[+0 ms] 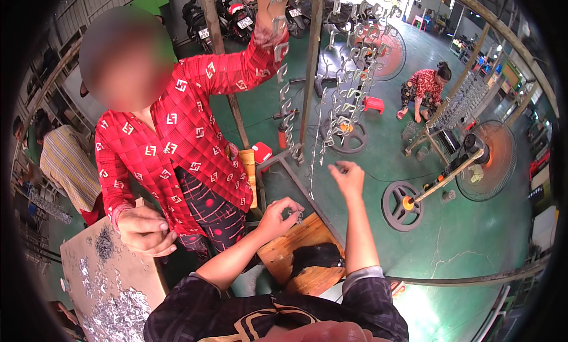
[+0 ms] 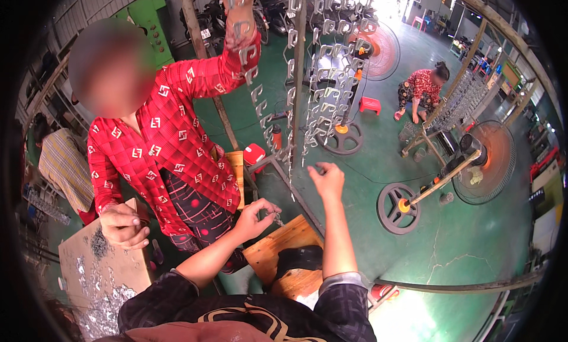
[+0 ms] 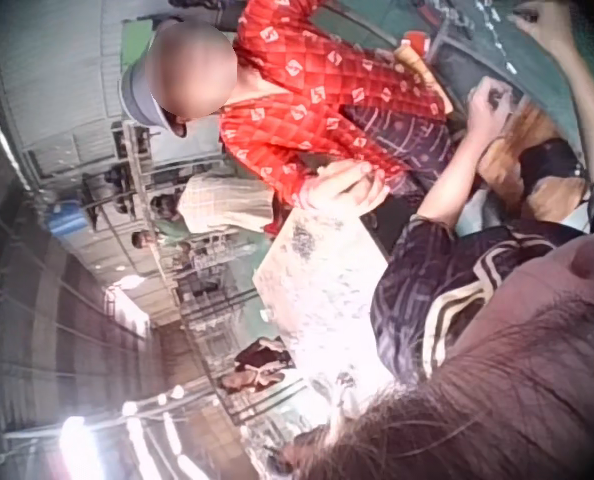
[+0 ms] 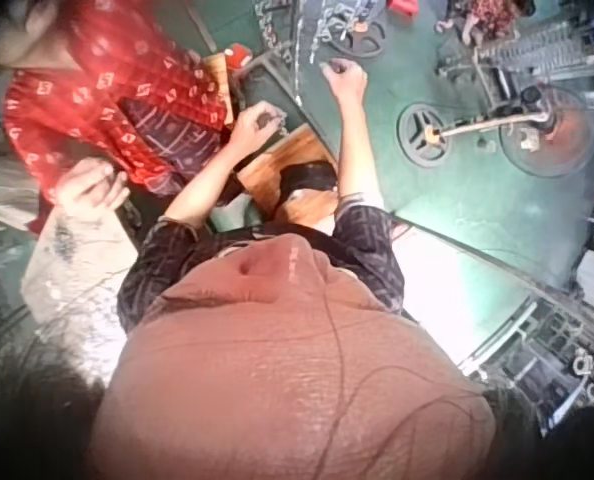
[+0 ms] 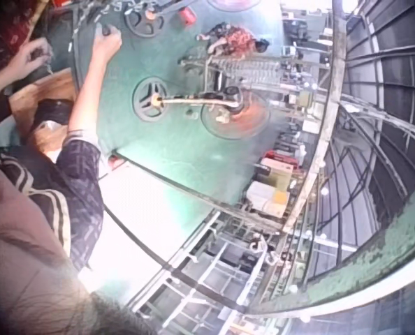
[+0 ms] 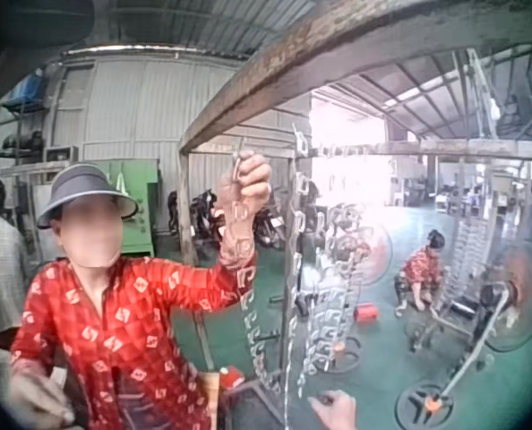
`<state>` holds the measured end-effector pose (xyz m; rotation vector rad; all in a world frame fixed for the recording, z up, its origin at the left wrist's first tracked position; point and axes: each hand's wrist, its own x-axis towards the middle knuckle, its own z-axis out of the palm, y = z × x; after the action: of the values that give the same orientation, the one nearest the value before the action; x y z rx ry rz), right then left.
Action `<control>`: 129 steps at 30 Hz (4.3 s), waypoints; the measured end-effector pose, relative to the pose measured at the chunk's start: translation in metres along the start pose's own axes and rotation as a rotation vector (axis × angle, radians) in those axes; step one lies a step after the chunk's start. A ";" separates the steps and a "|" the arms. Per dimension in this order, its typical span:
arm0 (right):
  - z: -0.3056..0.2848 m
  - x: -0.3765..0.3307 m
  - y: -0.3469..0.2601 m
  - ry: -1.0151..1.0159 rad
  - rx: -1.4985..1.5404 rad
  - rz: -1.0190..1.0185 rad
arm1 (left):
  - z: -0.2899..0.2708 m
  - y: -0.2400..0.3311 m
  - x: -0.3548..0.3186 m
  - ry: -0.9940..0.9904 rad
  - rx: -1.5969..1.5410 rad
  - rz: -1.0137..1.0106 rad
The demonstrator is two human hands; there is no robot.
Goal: The person picks small metal hooks and wire pieces from a table and links them together by hand. The person repeatedly places the linked hooks onto a vertical metal rack. Other people at the table perform the same task.
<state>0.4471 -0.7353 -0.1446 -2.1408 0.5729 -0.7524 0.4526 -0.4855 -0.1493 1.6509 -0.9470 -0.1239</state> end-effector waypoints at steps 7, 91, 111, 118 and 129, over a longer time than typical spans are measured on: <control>0.068 0.019 0.003 0.004 -0.180 0.050 | 0.020 -0.029 0.017 0.055 0.032 -0.017; 0.065 0.061 0.039 -0.012 0.163 0.070 | 0.080 -0.092 0.104 0.378 0.079 -0.096; 0.014 0.020 0.034 -0.127 0.130 0.005 | 0.105 -0.083 0.120 0.341 0.216 -0.060; 0.016 -0.001 0.049 -0.107 0.143 0.119 | 0.103 -0.093 0.120 0.318 0.222 -0.082; 0.047 0.009 0.064 -0.101 0.045 0.085 | 0.096 -0.114 0.109 0.265 0.176 -0.210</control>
<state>0.4757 -0.7541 -0.2170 -2.0863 0.5848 -0.6016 0.5315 -0.6282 -0.2357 1.8739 -0.5969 0.0381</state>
